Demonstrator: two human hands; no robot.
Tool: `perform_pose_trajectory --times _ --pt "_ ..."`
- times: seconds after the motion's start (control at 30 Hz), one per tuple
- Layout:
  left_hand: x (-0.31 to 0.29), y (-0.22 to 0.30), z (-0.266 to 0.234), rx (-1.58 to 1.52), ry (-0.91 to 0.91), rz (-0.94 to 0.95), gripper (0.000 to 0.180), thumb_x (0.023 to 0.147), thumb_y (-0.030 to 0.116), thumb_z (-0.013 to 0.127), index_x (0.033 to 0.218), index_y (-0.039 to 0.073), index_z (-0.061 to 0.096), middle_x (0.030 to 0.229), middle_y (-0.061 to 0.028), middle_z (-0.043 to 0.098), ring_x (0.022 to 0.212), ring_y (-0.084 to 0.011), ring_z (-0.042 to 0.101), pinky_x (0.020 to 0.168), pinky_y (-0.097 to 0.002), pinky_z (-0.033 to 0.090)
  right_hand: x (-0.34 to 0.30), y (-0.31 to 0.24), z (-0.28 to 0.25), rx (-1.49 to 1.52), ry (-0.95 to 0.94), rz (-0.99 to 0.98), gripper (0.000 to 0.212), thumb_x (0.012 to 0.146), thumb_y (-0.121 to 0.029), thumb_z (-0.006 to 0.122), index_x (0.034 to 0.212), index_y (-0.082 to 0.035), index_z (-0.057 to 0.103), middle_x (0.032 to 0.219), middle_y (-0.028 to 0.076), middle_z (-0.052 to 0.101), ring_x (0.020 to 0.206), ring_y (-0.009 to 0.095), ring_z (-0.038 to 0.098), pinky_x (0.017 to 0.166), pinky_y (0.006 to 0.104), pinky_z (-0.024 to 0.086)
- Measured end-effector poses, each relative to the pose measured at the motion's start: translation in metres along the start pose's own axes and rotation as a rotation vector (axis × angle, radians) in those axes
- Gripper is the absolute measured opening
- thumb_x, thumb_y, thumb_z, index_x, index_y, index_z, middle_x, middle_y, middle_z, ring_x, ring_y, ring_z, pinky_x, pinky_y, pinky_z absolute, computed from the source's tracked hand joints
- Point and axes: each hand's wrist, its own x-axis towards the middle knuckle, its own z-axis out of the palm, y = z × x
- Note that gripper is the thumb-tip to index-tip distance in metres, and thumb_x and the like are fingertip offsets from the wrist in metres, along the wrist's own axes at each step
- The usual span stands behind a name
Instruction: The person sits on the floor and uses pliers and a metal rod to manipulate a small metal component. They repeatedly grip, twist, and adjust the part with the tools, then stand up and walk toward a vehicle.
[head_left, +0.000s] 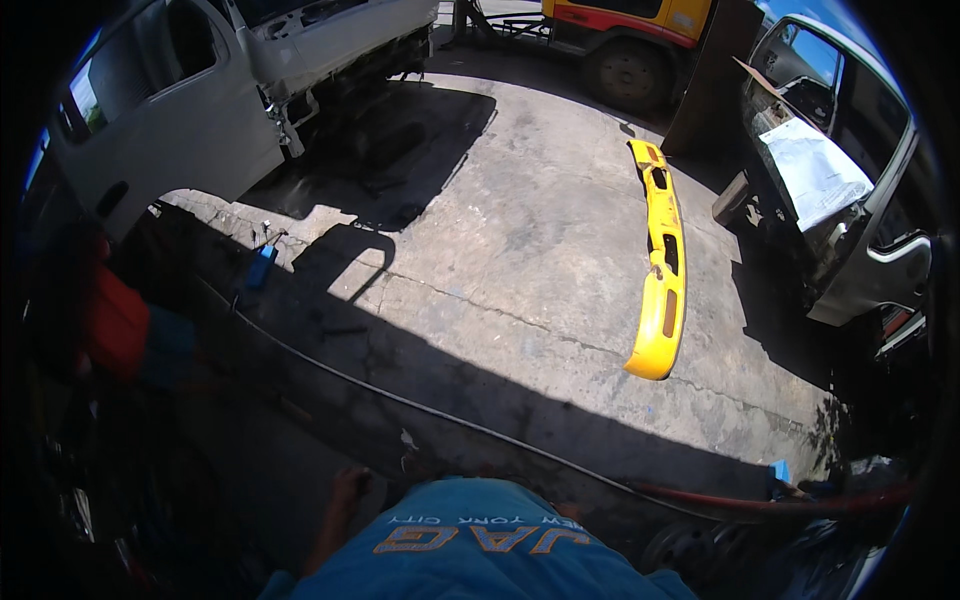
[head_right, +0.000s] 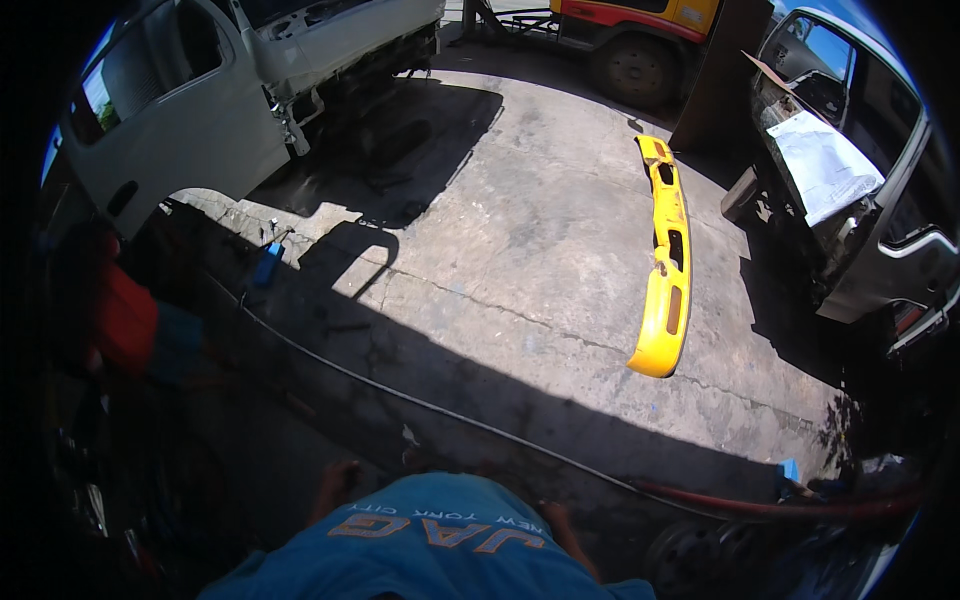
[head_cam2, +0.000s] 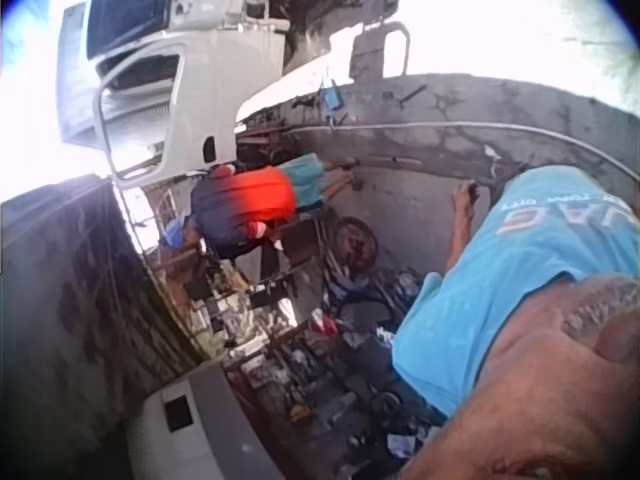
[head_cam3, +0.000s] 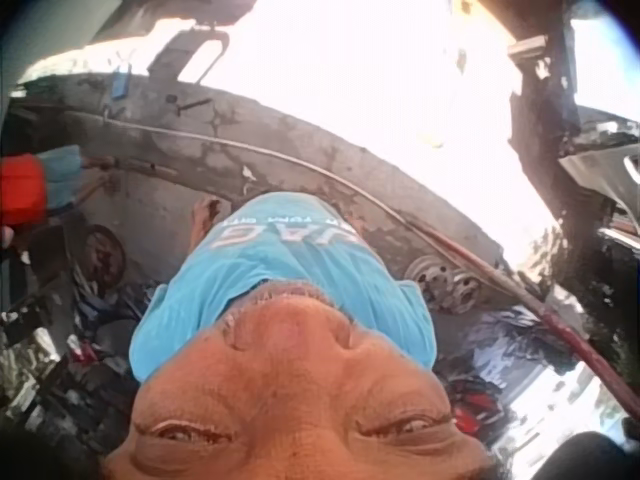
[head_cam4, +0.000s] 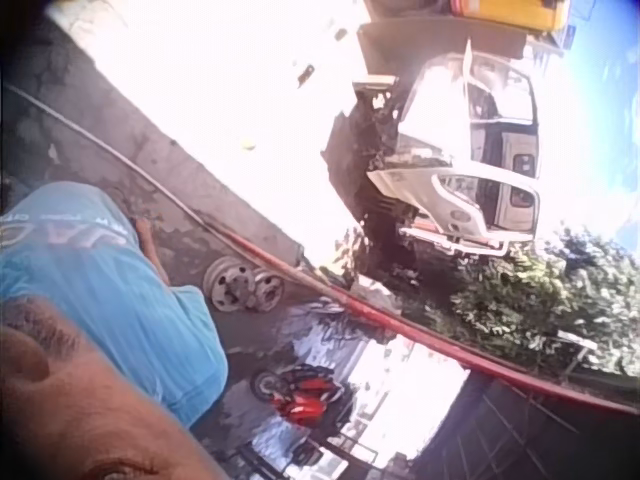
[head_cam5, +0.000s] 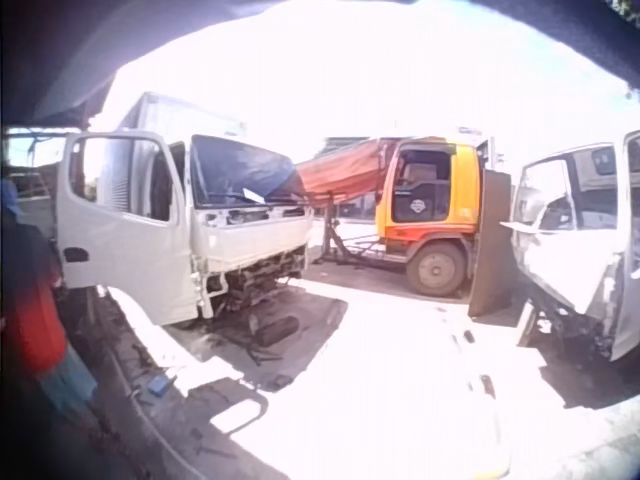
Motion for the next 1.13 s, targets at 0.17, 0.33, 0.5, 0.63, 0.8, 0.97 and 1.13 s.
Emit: perform_pose_trajectory --times 0.17,0.33,0.5,0.63,0.8,0.97,1.13 --pt "-0.009 0.037 0.04 -0.012 -0.137 0.098 0.016 0.086 0.011 0.073 0.095 0.003 0.063 0.081 -0.0081 0.067 0.069 -0.0179 0.068 0.058 -0.0315 0.056 -0.002 -0.011 -0.01 0.06 -0.118 -0.031 0.034 0.094 -0.033 0.056 0.11 -0.007 0.069 0.109 0.019 0.071 0.102 0.041 0.068 0.088 0.052 0.053" --pt "-0.038 0.091 0.089 0.013 -0.29 0.097 0.019 0.085 0.012 0.076 0.097 0.004 0.064 0.082 -0.0065 0.068 0.069 -0.0156 0.067 0.06 -0.0298 0.056 0.024 -0.024 -0.055 0.103 -0.197 0.107 0.035 0.094 -0.034 0.056 0.111 -0.007 0.069 0.11 0.02 0.071 0.103 0.041 0.068 0.089 0.0518 0.053" --pt "-0.043 0.075 0.102 -0.056 -0.307 0.096 0.021 0.085 0.013 0.077 0.1 0.003 0.065 0.083 -0.0064 0.068 0.068 -0.0137 0.066 0.06 -0.0289 0.056 0.052 -0.033 -0.098 0.034 -0.259 0.127 0.036 0.094 -0.035 0.057 0.113 -0.007 0.069 0.11 0.02 0.071 0.104 0.04 0.067 0.089 0.0516 0.053" --pt "-0.067 0.07 0.093 -0.175 -0.28 0.138 0.023 0.086 0.014 0.076 0.103 0.002 0.064 0.085 -0.0072 0.068 0.067 -0.0139 0.066 0.06 -0.0286 0.056 0.077 -0.044 -0.126 -0.06 -0.296 0.099 0.037 0.094 -0.036 0.057 0.113 -0.007 0.069 0.111 0.02 0.071 0.105 0.04 0.067 0.09 0.0514 0.052" --pt "-0.091 0.074 0.066 -0.346 -0.14 0.158 0.021 0.088 0.013 0.074 0.103 0.002 0.064 0.084 -0.0075 0.067 0.066 -0.0147 0.066 0.061 -0.0284 0.056 0.106 -0.062 -0.155 -0.257 -0.347 0.036 0.038 0.094 -0.036 0.057 0.115 -0.007 0.069 0.112 0.02 0.071 0.106 0.04 0.067 0.09 0.0512 0.052" --pt "-0.097 0.08 0.025 -0.502 -0.086 0.206 0.02 0.089 0.012 0.072 0.102 0.001 0.063 0.083 -0.0079 0.066 0.066 -0.0154 0.066 0.061 -0.0288 0.057 0.137 -0.088 -0.169 -0.5 -0.341 -0.091 0.039 0.094 -0.037 0.057 0.116 -0.007 0.068 0.112 0.02 0.07 0.107 0.04 0.067 0.091 0.0511 0.052" --pt "-0.077 0.08 -0.027 -0.586 0.008 0.265 0.018 0.088 0.012 0.073 0.1 0.002 0.064 0.081 -0.0089 0.067 0.064 -0.0161 0.066 0.056 -0.0307 0.058 0.187 -0.136 -0.18 -0.486 -0.142 -0.352 0.045 0.089 -0.046 0.064 0.114 -0.008 0.07 0.107 0.023 0.071 0.104 0.034 0.07 0.09 0.0503 0.054"
